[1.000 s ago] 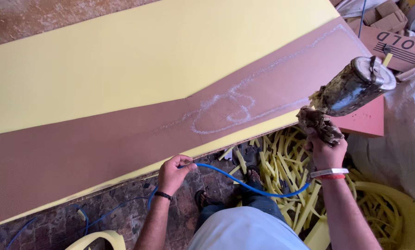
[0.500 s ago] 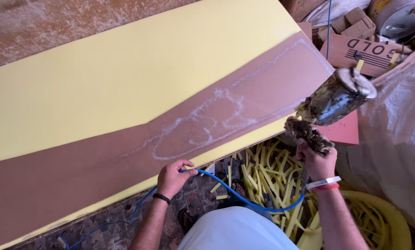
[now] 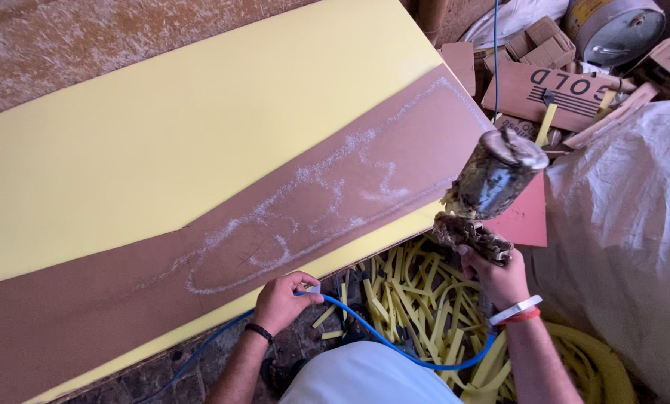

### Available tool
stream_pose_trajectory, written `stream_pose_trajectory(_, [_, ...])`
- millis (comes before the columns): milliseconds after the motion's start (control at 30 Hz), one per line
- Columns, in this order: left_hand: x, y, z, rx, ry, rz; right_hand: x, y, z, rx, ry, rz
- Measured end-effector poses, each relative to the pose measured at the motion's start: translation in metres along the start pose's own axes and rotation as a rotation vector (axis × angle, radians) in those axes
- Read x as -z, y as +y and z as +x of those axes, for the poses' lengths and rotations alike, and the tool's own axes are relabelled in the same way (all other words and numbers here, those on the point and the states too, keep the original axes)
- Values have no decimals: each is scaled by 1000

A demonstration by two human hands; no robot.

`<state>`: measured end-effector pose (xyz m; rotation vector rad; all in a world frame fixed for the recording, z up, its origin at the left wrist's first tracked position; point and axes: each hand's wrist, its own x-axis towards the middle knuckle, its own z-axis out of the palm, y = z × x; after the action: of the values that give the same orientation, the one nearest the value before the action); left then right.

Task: The person cuts yellow foam sheets into rectangular pieces using a long serrated knife and a cardboard template. They trim edges, stack cut pieces, and later apply adhesive to a brown board using a spray gun.

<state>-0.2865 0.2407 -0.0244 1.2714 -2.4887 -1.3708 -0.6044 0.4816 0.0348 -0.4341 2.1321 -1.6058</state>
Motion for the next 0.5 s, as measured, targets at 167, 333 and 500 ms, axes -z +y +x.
stream_pose_trajectory(167, [6,3,8,77,115,0,10,-3,40,152,43,137])
stream_pose_trajectory(333, [-10,25,12,31,73,24,30,-17,55,233,37,133])
stream_pose_trajectory(500, [-30,46,14,-37,-3,-15,50,-15,39,19,180,-148])
